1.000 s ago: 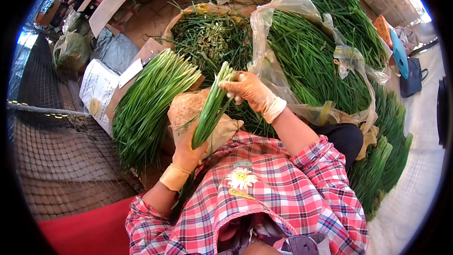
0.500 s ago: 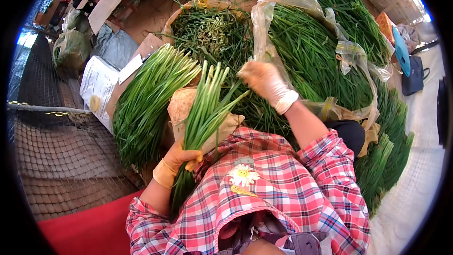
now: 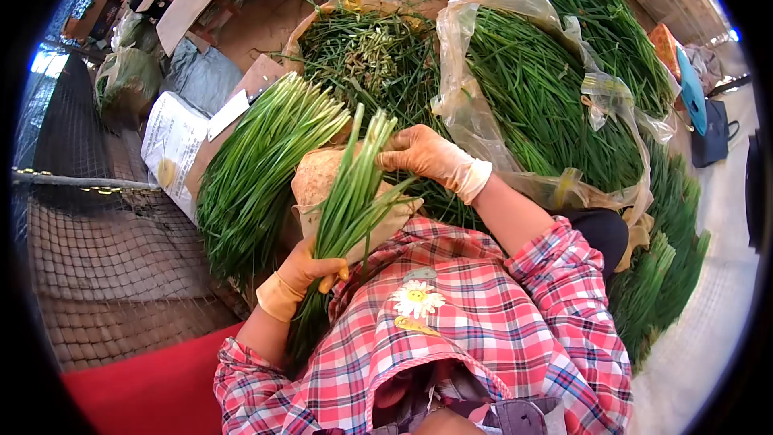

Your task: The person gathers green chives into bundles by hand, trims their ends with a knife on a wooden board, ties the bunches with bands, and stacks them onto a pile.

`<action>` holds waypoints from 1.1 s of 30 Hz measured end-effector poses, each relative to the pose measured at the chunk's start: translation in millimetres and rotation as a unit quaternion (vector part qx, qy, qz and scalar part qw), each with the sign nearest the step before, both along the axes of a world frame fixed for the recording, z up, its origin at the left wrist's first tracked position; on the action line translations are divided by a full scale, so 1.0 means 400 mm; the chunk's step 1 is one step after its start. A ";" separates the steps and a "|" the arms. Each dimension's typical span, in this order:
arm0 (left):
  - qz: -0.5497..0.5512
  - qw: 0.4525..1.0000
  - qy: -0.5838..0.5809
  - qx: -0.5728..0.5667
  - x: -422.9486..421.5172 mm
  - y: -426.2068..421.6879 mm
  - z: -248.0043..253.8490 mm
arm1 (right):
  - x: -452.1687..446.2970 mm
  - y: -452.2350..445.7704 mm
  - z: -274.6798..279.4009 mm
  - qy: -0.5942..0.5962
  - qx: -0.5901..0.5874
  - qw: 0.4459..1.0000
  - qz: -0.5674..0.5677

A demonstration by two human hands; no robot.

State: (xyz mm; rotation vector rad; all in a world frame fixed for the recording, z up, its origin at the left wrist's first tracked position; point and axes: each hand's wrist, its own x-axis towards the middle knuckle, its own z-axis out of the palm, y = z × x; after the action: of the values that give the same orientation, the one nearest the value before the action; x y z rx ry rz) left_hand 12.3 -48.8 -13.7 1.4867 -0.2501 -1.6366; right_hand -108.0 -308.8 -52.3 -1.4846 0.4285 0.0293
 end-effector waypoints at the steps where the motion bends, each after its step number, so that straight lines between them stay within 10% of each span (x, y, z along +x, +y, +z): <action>1: 0.006 1.000 -0.001 -0.003 0.002 -0.003 0.002 | 0.002 0.003 -0.003 -0.002 -0.009 1.000 -0.029; 6: 0.007 0.999 -0.037 -0.007 -0.006 -0.014 0.020 | -0.002 0.012 0.024 0.062 -0.149 0.986 -0.031; 9: -0.003 1.000 -0.027 0.014 0.005 -0.008 0.024 | 0.005 0.008 0.032 0.098 -0.464 0.880 0.033; 17: 0.019 0.995 0.071 -0.061 0.062 0.105 0.041 | -0.124 -0.143 -0.213 0.306 -0.648 0.684 0.139; 20: 0.038 0.989 0.125 -0.064 0.075 0.134 0.017 | -0.078 -0.116 -0.108 0.214 -0.539 0.814 0.028; 23: 0.031 0.995 0.082 -0.051 0.044 0.092 0.041 | -0.031 -0.125 -0.118 -0.050 0.113 0.987 -0.104; 28: 0.001 0.997 0.074 -0.011 0.033 0.062 0.023 | 0.053 -0.042 0.075 -0.197 -0.313 0.929 0.018; 33: -0.017 0.997 0.081 -0.006 0.038 0.054 0.005 | 0.063 -0.004 0.058 -0.134 -0.448 0.879 0.093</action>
State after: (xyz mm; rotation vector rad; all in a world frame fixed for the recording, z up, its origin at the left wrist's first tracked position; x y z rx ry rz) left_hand 27.5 -27.0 -11.9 1.3391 -0.1962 -1.7681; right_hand -82.7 -310.6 -29.1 -2.4053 0.0465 -0.2547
